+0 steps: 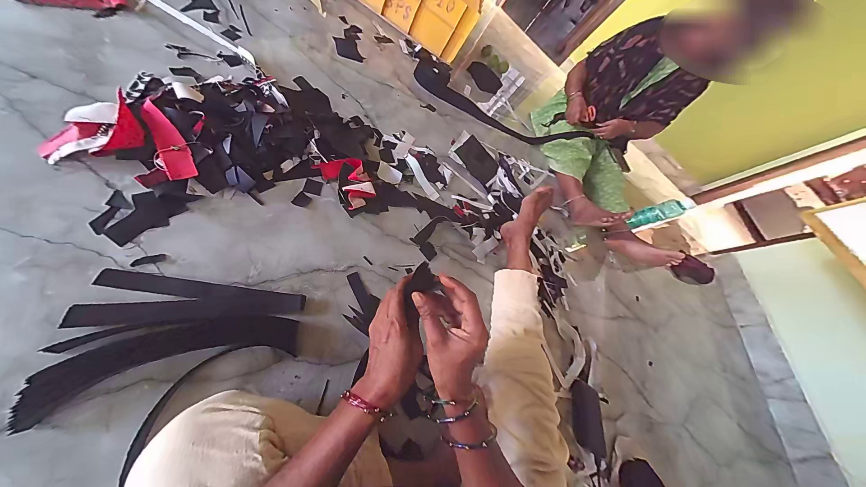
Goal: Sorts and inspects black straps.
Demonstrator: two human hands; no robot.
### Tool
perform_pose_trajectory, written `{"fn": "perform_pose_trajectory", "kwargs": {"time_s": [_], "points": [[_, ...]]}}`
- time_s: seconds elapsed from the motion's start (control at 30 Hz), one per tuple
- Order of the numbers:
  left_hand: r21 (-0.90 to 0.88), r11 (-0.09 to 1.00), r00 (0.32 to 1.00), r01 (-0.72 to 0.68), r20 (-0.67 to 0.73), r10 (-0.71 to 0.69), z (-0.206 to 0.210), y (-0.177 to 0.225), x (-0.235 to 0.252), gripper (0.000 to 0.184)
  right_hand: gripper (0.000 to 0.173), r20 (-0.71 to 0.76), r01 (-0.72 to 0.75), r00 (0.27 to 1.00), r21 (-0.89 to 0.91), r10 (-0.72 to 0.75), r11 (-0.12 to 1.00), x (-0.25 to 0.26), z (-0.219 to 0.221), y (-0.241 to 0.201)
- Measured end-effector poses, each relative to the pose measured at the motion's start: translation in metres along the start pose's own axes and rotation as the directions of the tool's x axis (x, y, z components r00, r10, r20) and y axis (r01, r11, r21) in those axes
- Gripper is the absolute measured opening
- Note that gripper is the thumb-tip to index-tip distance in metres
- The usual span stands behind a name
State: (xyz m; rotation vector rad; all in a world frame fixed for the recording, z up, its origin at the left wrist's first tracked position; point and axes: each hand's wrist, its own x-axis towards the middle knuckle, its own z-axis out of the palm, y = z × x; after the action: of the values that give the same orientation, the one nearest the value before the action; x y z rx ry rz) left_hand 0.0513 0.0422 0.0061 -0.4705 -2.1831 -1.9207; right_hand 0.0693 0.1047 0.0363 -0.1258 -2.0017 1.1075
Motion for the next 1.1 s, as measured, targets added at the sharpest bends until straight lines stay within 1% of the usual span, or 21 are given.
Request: {"fn": "perform_pose_trajectory", "kwargs": {"time_s": [0.23,0.43,0.53,0.63,0.8,1.1], "points": [[0.005,1.000,1.000,-0.001,0.009,0.001,0.0008,-0.0012,-0.0005,0.036,0.041,0.040,-0.010,0.999,-0.072,0.013,0.997,-0.0006,-0.0014,0.0031],[0.013,1.000,1.000,-0.007,0.008,0.006,0.0007,-0.0010,-0.0005,0.036,0.039,0.017,0.008,1.000,-0.055,-0.008,0.998,-0.0001,0.0002,0.0036],[0.012,1.000,1.000,-0.007,0.003,0.007,0.0012,-0.0014,-0.0011,0.036,0.037,0.027,-0.009,1.000,-0.070,0.011,0.998,0.0008,0.0005,0.0017],[0.014,1.000,1.000,-0.004,0.009,0.004,0.0012,-0.0015,-0.0006,0.036,0.038,0.036,-0.013,0.999,-0.094,0.016,0.996,0.0022,0.0005,0.0003],[0.023,1.000,1.000,-0.003,0.011,0.003,0.0011,-0.0007,0.0002,0.036,0.046,0.054,-0.030,0.998,-0.088,0.035,0.996,0.0035,-0.0008,-0.0011],[0.041,0.999,1.000,-0.027,0.011,0.027,0.0020,-0.0015,-0.0004,0.035,0.048,0.064,-0.042,0.997,-0.079,0.048,0.996,0.0077,-0.0041,-0.0017]]}}
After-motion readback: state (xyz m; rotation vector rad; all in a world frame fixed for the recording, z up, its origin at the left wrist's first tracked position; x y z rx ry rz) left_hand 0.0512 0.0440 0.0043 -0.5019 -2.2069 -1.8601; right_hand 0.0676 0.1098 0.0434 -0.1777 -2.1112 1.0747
